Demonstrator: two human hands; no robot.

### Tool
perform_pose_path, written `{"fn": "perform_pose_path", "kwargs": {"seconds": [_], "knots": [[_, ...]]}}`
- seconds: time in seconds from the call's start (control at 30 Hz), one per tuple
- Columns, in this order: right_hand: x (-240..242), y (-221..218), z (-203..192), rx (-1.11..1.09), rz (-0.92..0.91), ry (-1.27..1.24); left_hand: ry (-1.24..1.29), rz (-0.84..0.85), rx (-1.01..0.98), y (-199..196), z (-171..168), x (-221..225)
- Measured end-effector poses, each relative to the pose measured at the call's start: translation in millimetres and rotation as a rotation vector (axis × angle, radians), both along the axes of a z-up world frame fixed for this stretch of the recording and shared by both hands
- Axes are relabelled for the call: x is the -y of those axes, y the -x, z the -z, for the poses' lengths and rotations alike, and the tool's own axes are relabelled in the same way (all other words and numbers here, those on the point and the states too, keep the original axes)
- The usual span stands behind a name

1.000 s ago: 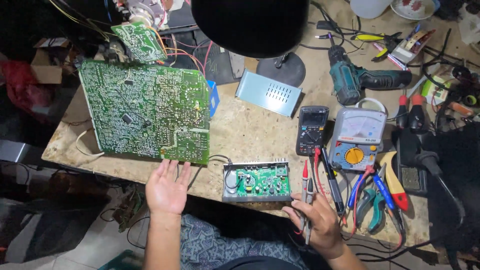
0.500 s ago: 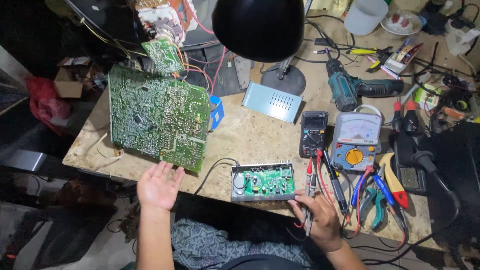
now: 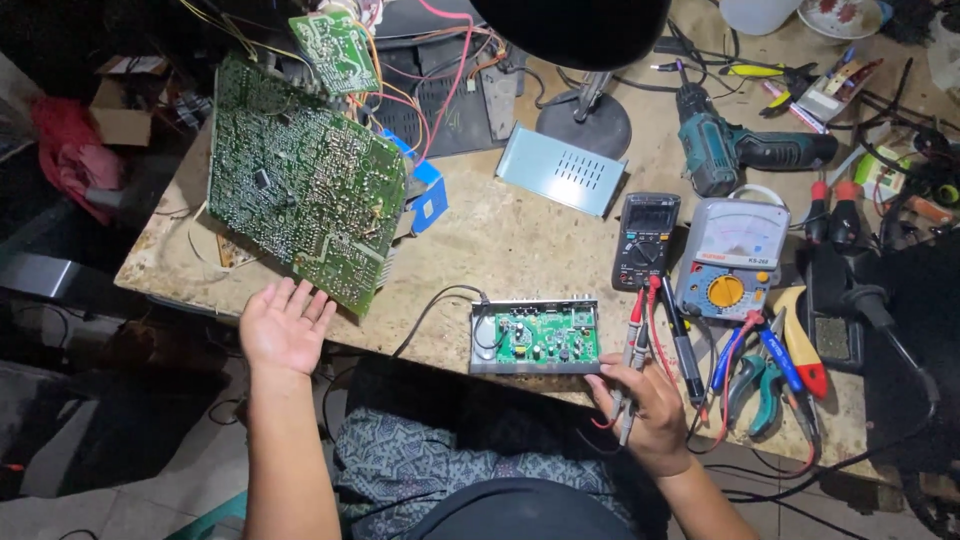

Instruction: Inspecting and testing electronic components on a circuit board using a multimeter.

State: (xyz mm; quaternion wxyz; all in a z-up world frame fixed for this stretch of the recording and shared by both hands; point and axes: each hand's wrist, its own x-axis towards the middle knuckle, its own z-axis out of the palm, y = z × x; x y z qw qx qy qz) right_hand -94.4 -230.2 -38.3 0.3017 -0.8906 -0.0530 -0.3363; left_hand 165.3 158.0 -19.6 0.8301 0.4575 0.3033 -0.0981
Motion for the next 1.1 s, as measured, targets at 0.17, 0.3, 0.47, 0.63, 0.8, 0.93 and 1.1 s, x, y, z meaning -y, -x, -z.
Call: {"fn": "perform_pose_path", "kwargs": {"seconds": [0.17,0.3,0.47,0.63,0.8,0.93,1.1], "knots": [[-2.3,0.3,-0.9,-0.006,-0.002,0.040,-0.079,-0.003,0.080,33.0,-13.8,22.3],[-7.9,-4.3,-0.1,-0.045,0.024,0.008,-0.607,-0.095,0.291,84.4,-0.2,58.9],[-30.6,-31.3,-11.0,0.024,0.105,-0.104,-0.972,0.119,0.717,133.1,21.4,100.4],[-39.8,-45.3,-13.2,0.007,0.126,-0.127,-1.115,0.322,1.028,143.1,9.7,121.3],[-36.5,-37.1,-3.3,0.001,0.144,-0.136,-1.074,0.317,1.002,139.4,7.8,124.3],[-36.9,-34.8,2.1,0.035,0.142,-0.126,-1.013,0.297,1.031,128.1,12.5,125.2],[-36.9,-33.2,-6.1,0.081,0.167,-0.129,-0.984,0.332,1.028,129.9,8.8,125.6]]}}
